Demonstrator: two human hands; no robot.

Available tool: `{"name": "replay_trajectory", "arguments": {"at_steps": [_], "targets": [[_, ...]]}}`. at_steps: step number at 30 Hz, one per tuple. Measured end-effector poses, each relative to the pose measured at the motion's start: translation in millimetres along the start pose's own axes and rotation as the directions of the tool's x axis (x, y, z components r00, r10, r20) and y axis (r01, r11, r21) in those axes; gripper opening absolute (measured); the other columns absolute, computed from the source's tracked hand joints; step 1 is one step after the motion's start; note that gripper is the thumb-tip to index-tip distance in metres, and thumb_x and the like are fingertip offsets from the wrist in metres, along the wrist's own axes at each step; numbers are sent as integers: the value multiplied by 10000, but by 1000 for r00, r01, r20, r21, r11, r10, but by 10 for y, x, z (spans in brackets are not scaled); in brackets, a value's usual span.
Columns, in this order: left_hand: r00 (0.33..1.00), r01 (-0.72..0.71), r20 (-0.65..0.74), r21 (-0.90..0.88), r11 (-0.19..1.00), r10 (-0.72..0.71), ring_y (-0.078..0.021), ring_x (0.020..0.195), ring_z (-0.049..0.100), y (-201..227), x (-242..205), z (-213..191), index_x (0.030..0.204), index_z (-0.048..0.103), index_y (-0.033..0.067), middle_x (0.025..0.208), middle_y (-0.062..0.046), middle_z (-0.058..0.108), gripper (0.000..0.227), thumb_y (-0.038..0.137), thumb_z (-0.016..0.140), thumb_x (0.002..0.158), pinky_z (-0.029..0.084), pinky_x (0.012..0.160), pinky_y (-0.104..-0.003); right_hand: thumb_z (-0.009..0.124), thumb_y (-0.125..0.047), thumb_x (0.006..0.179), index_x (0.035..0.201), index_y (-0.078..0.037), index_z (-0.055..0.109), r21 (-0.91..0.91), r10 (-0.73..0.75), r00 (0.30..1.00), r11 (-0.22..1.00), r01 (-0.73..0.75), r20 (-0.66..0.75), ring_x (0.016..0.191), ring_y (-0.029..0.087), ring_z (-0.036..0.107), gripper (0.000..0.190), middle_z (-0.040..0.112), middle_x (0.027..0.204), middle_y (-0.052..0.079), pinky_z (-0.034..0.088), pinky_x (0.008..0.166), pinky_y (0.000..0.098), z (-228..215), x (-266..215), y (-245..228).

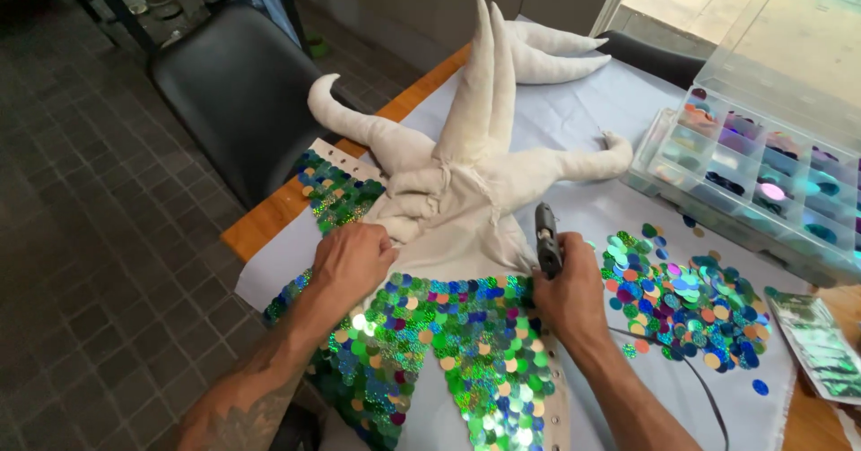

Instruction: Applying sequins to a white horned garment using a glue gun.

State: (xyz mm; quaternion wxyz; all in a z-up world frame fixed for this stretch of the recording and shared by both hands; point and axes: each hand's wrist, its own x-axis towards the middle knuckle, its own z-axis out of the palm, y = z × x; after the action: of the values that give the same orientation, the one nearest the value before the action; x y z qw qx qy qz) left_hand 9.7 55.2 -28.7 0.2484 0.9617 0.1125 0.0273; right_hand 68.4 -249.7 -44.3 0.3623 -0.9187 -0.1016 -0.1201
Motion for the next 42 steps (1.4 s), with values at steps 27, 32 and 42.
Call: {"name": "replay_trajectory", "arguments": {"at_steps": [27, 32, 42], "targets": [[942, -197, -233, 195, 961, 241, -343, 962, 650, 590, -452, -96, 912, 702, 40, 955, -137, 697, 183, 178, 748, 803, 499, 853, -482, 812, -21, 708, 1131, 7, 547, 38, -1, 1000, 999, 2, -16, 937, 373, 593, 500, 579, 1036, 203, 495, 794, 454, -210, -197, 6], [693, -721, -182, -135, 680, 698, -332, 1080, 624, 917, -525, 69, 1052, 685, 8, 1119, -150, 681, 280, 139, 736, 809, 499, 919, -441, 858, -78, 707, 1095, -10, 550, 103, 156, 988, 982, -157, 12, 846, 340, 635, 500, 620, 940, 173, 512, 750, 431, -163, -119, -45], [697, -717, -19, 11, 697, 717, -277, 1086, 599, 1045, -490, 424, 1161, 660, 21, 1174, -95, 649, 350, 194, 704, 860, 455, 863, -408, 768, 11, 726, 1107, 17, 543, 140, 10, 999, 990, -4, -43, 901, 358, 631, 442, 606, 990, 189, 515, 778, 437, 98, 22, 45]]}}
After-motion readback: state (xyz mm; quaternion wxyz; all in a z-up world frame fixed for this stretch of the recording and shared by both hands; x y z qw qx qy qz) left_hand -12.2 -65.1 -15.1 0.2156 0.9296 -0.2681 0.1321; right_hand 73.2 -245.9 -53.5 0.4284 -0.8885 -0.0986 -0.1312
